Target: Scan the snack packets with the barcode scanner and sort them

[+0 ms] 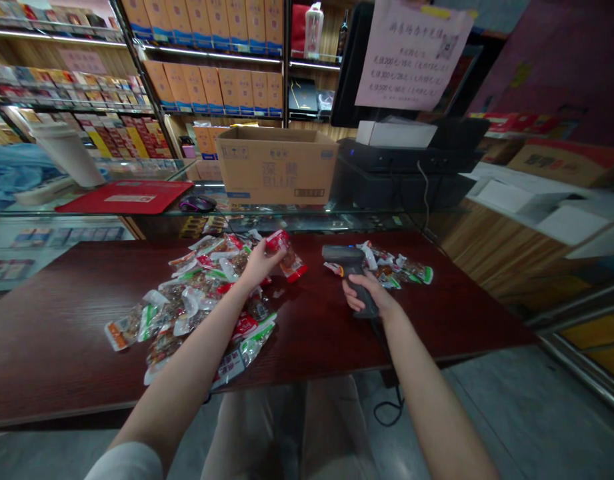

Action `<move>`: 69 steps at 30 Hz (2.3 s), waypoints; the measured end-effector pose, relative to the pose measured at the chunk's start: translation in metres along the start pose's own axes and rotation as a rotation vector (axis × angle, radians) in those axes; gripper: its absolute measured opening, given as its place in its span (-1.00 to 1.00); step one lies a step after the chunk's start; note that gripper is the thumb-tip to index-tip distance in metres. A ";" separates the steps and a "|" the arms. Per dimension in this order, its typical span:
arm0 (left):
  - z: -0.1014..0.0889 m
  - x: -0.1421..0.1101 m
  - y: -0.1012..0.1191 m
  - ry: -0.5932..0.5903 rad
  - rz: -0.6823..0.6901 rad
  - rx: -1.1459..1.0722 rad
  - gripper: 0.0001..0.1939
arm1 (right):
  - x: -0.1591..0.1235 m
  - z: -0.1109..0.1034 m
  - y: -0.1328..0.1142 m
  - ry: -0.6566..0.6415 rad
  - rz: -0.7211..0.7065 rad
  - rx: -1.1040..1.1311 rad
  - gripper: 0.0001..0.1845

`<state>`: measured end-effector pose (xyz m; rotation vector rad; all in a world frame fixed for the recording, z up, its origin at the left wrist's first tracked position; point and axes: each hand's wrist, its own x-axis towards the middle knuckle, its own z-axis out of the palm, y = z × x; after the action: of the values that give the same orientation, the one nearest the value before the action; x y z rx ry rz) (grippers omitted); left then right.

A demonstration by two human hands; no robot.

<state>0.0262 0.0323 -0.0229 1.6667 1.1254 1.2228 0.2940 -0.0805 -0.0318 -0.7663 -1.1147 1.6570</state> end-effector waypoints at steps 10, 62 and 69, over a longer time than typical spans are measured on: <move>0.074 0.027 0.023 -0.311 -0.245 -0.385 -0.60 | -0.005 -0.019 -0.017 0.136 -0.193 0.182 -0.68; -0.030 -0.020 -0.013 0.080 0.174 0.495 -0.67 | -0.035 0.063 0.054 0.333 -0.186 0.112 -0.61; 0.008 0.006 0.007 0.163 0.044 -0.109 -0.72 | -0.036 0.063 0.055 0.331 -0.188 0.125 -0.61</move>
<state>0.0360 0.0353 -0.0163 1.5393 1.1024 1.4445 0.2312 -0.1408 -0.0590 -0.7947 -0.8156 1.3695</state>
